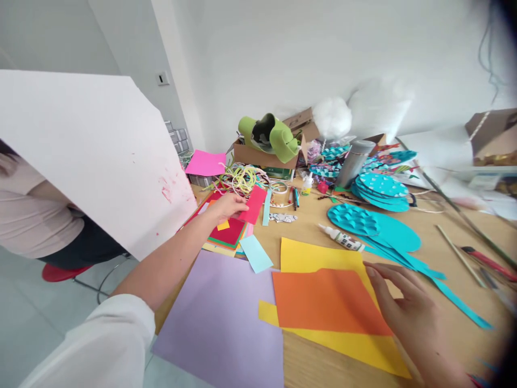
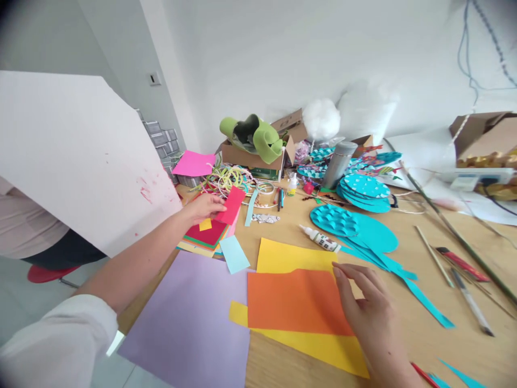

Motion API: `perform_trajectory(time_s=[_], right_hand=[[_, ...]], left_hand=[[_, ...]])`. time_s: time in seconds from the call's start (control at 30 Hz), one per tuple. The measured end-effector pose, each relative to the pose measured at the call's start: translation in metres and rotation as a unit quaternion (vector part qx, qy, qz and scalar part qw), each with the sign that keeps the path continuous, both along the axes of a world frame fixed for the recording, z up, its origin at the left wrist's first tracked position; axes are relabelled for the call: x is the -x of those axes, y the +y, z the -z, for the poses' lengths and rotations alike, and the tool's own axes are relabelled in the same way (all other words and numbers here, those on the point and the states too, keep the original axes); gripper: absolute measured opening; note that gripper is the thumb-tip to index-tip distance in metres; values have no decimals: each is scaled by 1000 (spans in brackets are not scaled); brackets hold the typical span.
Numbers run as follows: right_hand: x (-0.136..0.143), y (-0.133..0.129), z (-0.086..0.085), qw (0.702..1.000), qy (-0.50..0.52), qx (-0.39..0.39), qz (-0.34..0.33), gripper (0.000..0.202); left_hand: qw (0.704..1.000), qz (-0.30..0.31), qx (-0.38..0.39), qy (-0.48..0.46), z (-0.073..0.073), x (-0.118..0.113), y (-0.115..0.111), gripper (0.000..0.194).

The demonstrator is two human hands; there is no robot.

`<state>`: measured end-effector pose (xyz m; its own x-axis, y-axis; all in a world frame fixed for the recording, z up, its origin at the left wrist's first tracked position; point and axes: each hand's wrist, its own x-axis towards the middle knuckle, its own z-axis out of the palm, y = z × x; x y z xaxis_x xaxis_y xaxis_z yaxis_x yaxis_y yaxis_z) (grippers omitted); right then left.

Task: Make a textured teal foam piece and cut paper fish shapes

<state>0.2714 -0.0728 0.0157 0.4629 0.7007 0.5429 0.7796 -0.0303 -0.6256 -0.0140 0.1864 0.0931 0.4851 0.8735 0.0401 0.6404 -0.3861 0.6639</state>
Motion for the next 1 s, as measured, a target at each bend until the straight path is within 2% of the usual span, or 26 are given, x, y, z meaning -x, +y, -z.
perform_trajectory(time_s=[0.1, 0.17, 0.2, 0.27, 0.33, 0.4, 0.5, 0.57, 0.67, 0.77, 0.87, 1.0], right_hand=[[-2, 0, 0, 1000, -10, -18, 3, 25], [-4, 1, 1, 999, -13, -28, 6, 24], [-5, 1, 1, 999, -13, -30, 7, 24], [-6, 1, 2, 999, -13, -28, 7, 24], [-6, 0, 2, 1000, -13, -23, 5, 25], [-6, -2, 2, 1000, -18, -17, -1, 26], [-8, -4, 2, 999, -40, -8, -33, 26], [-9, -3, 3, 994, -77, -7, -84, 28], [-6, 2, 7, 971, -136, 2, -199, 32], [0, 8, 15, 932, -170, 78, -309, 31], [4, 12, 24, 908, -182, 131, -354, 29], [1, 12, 35, 916, -177, 118, -339, 30]], left_hand=[[998, 53, -21, 12, 0, -27, -47, 17], [992, 109, -57, 34, 7, -45, -84, 26], [970, 172, -144, 92, 12, -53, -103, 28], [899, 273, -291, 178, 24, -69, -139, 33], [843, 320, -385, 198, 38, -83, -166, 29], [823, 325, -412, 216, 51, -94, -184, 23], [821, 373, -360, 239, 67, -103, -196, 10], [820, 393, -339, 240, 75, -105, -198, 13], [829, 370, -352, 230, 84, -105, -200, 20], [836, 337, -378, 209, 91, -106, -200, 30], [859, 325, -341, 200, 88, -103, -195, 42], [883, 326, -278, 195, 66, -80, -180, 50]])
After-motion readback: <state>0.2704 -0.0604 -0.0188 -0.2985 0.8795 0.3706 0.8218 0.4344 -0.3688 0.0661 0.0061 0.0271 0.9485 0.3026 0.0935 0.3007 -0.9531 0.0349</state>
